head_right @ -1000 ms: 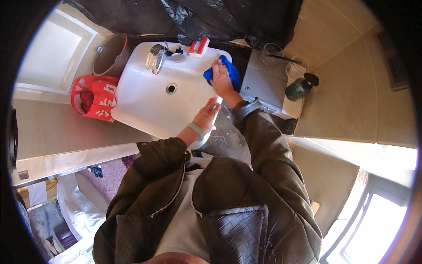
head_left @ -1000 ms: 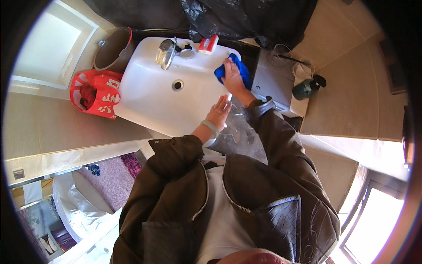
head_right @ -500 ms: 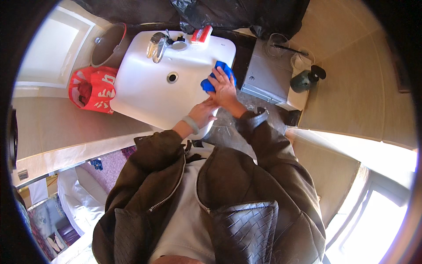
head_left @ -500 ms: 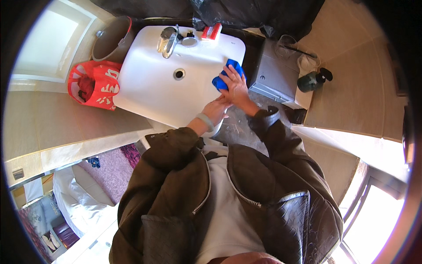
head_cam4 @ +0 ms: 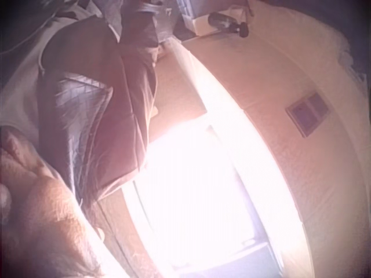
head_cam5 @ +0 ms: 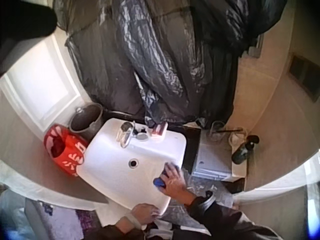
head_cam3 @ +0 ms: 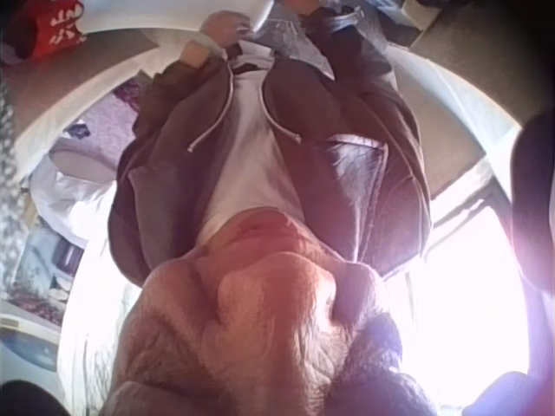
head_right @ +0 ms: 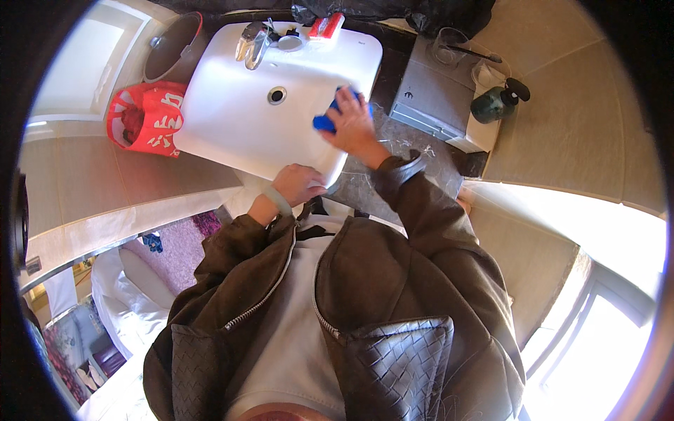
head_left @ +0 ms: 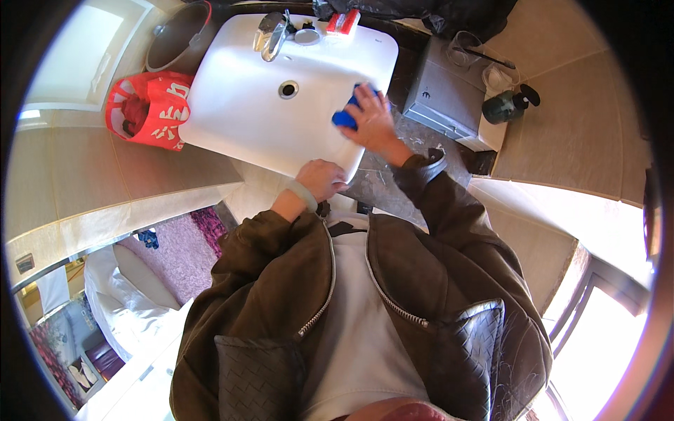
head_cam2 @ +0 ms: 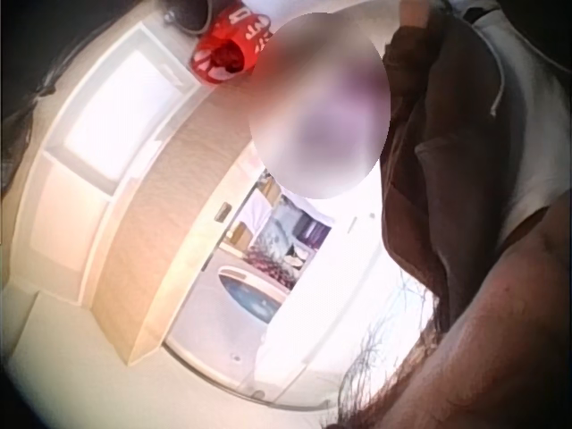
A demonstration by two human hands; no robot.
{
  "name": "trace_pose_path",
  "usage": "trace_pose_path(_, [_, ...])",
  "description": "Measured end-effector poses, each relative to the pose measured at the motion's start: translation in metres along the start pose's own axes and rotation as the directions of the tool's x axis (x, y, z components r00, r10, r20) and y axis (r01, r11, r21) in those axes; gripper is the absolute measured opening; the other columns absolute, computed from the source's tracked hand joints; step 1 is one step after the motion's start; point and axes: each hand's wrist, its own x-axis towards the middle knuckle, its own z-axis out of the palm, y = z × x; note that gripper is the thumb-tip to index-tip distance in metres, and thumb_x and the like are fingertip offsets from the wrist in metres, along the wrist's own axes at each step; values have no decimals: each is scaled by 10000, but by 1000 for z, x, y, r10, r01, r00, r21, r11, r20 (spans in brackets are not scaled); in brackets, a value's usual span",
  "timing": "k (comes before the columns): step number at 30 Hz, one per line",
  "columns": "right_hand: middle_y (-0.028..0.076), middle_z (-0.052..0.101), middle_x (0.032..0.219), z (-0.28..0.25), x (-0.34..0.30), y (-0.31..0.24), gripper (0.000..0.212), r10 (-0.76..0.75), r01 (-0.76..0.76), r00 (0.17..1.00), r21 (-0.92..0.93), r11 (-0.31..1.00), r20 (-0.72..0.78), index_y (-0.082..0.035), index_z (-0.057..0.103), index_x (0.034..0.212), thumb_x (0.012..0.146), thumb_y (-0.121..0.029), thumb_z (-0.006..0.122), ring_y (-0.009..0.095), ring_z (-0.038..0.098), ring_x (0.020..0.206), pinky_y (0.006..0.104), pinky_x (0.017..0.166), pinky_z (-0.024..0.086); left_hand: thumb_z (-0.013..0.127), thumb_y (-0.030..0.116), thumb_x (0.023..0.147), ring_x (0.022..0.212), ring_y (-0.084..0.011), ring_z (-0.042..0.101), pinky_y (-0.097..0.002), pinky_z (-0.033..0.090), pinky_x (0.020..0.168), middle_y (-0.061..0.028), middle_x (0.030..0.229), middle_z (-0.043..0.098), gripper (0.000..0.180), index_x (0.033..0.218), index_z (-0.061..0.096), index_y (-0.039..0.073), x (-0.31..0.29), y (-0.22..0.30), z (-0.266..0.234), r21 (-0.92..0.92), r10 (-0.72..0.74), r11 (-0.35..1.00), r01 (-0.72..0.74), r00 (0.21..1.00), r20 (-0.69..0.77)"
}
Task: The person wipes a bathroom sink and countertop with a blue cloth, then cleans a toothbrush holder and glass, and finally wipes the window sill. The person handles a red cloth, a blue cloth, a toothbrush, and a glass during the cleaning process.
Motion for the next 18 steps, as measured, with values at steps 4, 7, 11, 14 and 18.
trace_pose_path(4, [188, 559, 1239, 3, -39, -71, 503, -108, 88, 993, 283, 955, 55, -88, 648, 1089, 678, -357, 756, 361, 475, 1246, 591, 1100, 272, 764, 353, 743, 861, -310, 676, -446, 540, 752, -105, 825, 701, 240, 812, 731, 126, -21, 0, -9, 285, -347, 898, 334, 938, -8])
trace_pose_path(7, [177, 523, 1341, 3, -54, -78, 565, -119, 101, 993, 373, 922, 25, -114, 621, 1181, 670, -305, 765, 360, 446, 1298, 577, 1115, 266, 753, 367, 758, 831, -318, 673, -455, 542, 744, -107, 818, 699, 256, 763, 715, 114, -26, 6, -18, 219, -359, 920, 325, 924, 136])
trace_pose_path(11, [170, 424, 1458, -18, -52, -46, 636, -100, 98, 995, 207, 973, -3, -155, 585, 1268, 677, -289, 780, 365, 398, 1353, 569, 1120, 275, 768, 318, 749, 864, -334, 643, -455, 525, 759, -110, 884, 667, 276, 883, 669, 98, -19, 3, 15, 140, -185, 972, 189, 982, -40])
trace_pose_path(14, [227, 311, 1513, 9, -26, 12, 652, 254, -192, 930, 239, 952, -264, -171, 523, 1337, 756, -327, 777, 438, 323, 1390, 553, 1093, 338, 807, 231, 694, 1044, -348, 570, -445, 511, 825, -117, 1085, 573, 522, 1132, 560, 91, 2, 13, 26, 183, -73, 977, 111, 976, -204])
trace_pose_path(18, [340, 144, 1530, 12, -16, 7, 705, 521, -388, 848, 553, 737, -100, -141, 423, 1404, 807, -294, 766, 554, 310, 1342, 529, 1050, 406, 813, 215, 692, 1141, -332, 528, -474, 477, 903, -111, 1209, 571, 695, 1298, 492, 105, 10, 28, 21, 130, -207, 960, 247, 943, -261])
